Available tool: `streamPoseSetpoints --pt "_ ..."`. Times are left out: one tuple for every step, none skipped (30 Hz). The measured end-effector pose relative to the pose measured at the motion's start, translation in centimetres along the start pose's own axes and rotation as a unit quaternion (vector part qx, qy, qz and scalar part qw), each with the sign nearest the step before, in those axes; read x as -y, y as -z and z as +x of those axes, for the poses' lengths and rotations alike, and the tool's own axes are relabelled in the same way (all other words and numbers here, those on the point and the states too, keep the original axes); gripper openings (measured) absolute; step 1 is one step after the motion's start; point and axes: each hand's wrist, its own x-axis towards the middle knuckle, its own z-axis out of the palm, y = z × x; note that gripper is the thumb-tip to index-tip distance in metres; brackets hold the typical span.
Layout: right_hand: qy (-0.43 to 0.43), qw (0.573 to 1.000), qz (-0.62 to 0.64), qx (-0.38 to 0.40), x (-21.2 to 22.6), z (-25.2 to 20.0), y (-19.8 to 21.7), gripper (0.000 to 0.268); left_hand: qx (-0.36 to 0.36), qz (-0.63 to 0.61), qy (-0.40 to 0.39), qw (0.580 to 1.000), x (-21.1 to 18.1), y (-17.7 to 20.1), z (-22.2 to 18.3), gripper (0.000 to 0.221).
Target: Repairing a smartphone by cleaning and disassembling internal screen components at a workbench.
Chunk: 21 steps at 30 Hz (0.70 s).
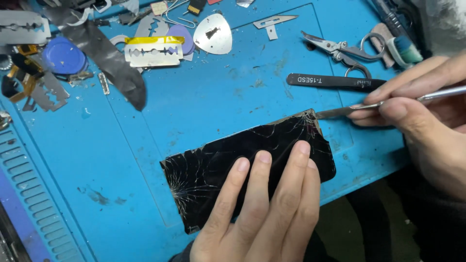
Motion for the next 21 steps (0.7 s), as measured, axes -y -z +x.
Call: streamPoseSetpoints --pt "-0.002 1.0 -0.008 -0.01 0.1 0.0 -0.1 0.024 -0.024 0.005 0.002 1.0 0.0 -0.2 0.0 0.02" --pt "-0.001 1.0 -0.009 -0.01 0.6 0.2 -0.2 0.024 -0.026 0.005 0.002 1.0 0.0 -0.1 0.1 0.02" --pt "0.022 1.0 -0.014 -0.001 1.2 0.4 -0.2 0.016 -0.036 0.01 0.006 0.999 0.0 0.0 0.3 0.019" --pt "0.046 0.999 -0.019 0.008 1.8 0.7 -0.3 0.012 -0.048 0.016 0.01 0.999 0.0 0.1 0.4 0.018" --pt "0.049 0.999 -0.02 0.007 1.3 0.4 -0.1 0.012 -0.051 0.017 0.01 0.999 0.0 0.1 0.4 0.018" --pt "0.061 0.998 0.003 0.001 0.9 0.2 0.1 0.016 -0.058 0.027 0.012 0.998 -0.1 0.1 0.4 0.017" --pt "0.073 0.997 0.025 -0.005 0.4 -0.1 0.3 0.028 -0.066 0.038 0.014 0.997 -0.1 0.0 0.4 0.017" --pt "0.075 0.997 0.024 -0.006 -0.5 -0.2 1.0 0.028 -0.068 0.038 0.014 0.997 -0.1 0.0 0.3 0.017" --pt "0.06 0.996 0.063 -0.007 -1.4 -0.2 1.6 0.026 -0.064 0.042 0.009 0.997 -0.1 -0.1 0.2 0.017" --pt "0.045 0.994 0.101 -0.01 -2.4 -0.3 2.4 0.024 -0.06 0.044 0.004 0.997 0.0 -0.2 0.2 0.018" --pt "0.046 0.994 0.099 -0.012 -2.4 -0.2 2.4 0.024 -0.062 0.043 0.003 0.997 0.0 -0.1 0.2 0.018" --pt "0.026 0.99 0.138 -0.027 -2.5 -0.2 2.4 0.026 -0.046 0.044 -0.001 0.998 0.0 0.0 0.2 0.02" --pt "0.007 0.983 0.178 -0.043 -2.6 -0.2 2.4 0.029 -0.03 0.045 -0.005 0.999 -0.1 0.0 0.2 0.022" --pt "0.004 0.983 0.177 -0.045 -2.4 -0.3 2.5 0.029 -0.029 0.042 -0.006 0.999 -0.1 0.1 0.1 0.022" --pt "0.003 0.984 0.17 -0.044 -2.2 -0.3 2.6 0.027 -0.002 0.029 -0.011 1.0 -0.1 0.1 0.0 0.025" --pt "0.003 0.985 0.164 -0.044 -2.1 -0.3 2.6 0.025 0.025 0.018 -0.015 0.999 -0.1 0.2 0.0 0.028" --pt "0.001 0.985 0.165 -0.045 -2.1 -0.4 2.6 0.025 0.026 0.018 -0.017 0.999 -0.1 0.2 -0.1 0.028" --pt "0.001 0.981 0.189 -0.043 -2.2 -0.4 2.7 0.026 0.025 0.025 -0.017 0.999 -0.1 0.1 -0.1 0.028" --pt "0.0 0.976 0.213 -0.04 -2.2 -0.5 2.7 0.027 0.024 0.033 -0.017 0.999 -0.1 0.0 -0.1 0.028" --pt "-0.001 0.976 0.213 -0.042 -2.0 -0.5 2.6 0.027 0.025 0.032 -0.018 0.999 -0.1 -0.2 -0.1 0.028" --pt "0.007 0.981 0.19 -0.036 -1.8 -0.6 2.5 0.029 0.026 0.038 -0.023 0.999 -0.1 -0.3 -0.1 0.029"
